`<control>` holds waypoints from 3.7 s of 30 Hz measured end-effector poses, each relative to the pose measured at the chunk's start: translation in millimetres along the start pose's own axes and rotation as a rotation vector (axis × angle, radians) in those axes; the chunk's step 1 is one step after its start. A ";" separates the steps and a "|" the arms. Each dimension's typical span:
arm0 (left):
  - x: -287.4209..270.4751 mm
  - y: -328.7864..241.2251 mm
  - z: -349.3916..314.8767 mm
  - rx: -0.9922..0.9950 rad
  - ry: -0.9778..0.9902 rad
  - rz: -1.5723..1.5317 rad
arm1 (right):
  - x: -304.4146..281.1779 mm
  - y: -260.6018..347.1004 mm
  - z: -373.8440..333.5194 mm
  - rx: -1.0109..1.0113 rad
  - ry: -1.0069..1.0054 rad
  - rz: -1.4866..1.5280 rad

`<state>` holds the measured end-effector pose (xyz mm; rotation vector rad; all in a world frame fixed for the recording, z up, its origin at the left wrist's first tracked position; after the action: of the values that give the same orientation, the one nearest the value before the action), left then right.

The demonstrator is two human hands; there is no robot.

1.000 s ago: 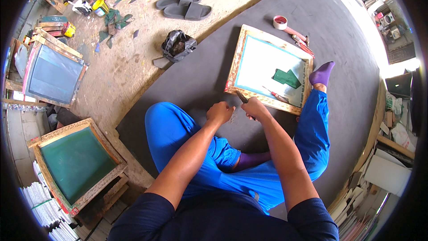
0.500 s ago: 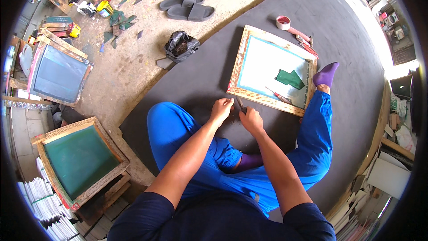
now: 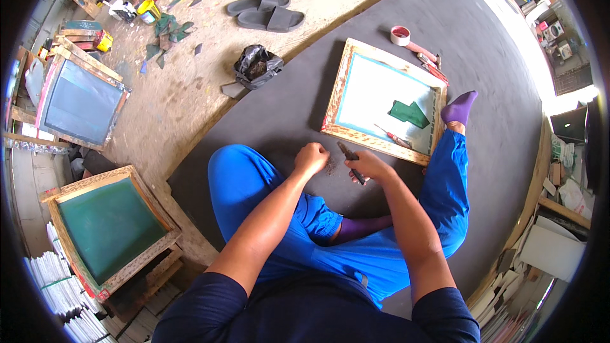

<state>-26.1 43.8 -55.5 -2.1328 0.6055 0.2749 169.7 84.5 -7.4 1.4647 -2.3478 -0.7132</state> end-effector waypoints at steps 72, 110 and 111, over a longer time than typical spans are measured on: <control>1.7 -25.6 -11.2 0.121 -0.014 0.082 | -6.8 -5.8 32.9 -0.046 -0.493 -0.117; 9.4 -24.3 -12.4 0.221 -0.128 0.109 | 39.3 -37.6 -13.8 -0.059 -0.363 0.122; 9.0 -20.8 -9.0 0.236 -0.151 0.081 | 42.3 -38.4 -13.8 -0.075 -0.319 0.190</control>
<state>-8.0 44.0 -39.2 -1.8459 0.6056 0.3858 186.5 29.1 -17.7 1.1466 -2.6149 -1.0338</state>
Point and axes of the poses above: each hand's wrist, its own z-axis towards the middle knuckle, its own x-axis out of the palm, y = z × x, the point moved 4 cm from there along z, towards the middle knuckle, and after that the axes turned 14 degrees about y, right-handed, at the moved point
